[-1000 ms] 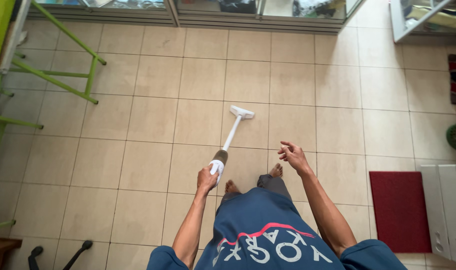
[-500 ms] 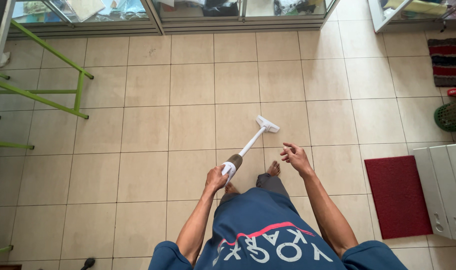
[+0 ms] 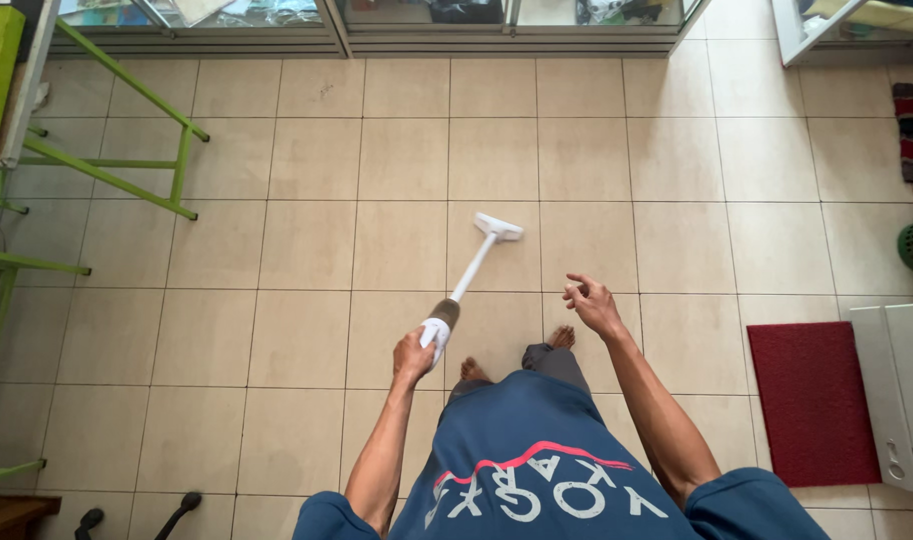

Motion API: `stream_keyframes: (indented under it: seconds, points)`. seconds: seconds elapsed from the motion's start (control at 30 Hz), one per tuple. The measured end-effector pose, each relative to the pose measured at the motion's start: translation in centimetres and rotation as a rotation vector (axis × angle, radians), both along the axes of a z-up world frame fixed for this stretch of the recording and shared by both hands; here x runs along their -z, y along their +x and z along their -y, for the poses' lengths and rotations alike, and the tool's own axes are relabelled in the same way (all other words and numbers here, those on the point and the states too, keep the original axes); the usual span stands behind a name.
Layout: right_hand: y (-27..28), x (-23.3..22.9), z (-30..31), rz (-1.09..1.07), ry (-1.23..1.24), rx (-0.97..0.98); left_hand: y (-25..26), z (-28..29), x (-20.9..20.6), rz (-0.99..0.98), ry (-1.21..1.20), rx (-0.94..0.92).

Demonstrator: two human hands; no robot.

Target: The person vacuums the tiled floor around desks and display cabinets using a handheld vacuum cleaner.

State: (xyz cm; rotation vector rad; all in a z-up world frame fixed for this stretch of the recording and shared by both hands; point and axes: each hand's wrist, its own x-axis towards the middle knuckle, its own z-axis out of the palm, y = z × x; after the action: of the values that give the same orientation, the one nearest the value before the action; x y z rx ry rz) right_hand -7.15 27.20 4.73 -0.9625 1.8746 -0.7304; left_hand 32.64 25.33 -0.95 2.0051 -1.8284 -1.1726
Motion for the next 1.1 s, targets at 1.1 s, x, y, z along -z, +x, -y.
stream_keyframes:
  seconds: [1.1]
  points:
    - [2.1,0.3,1.6,0.038,-0.035,-0.213,6.5,-5.8,-1.5,0.055,-0.024,-0.448]
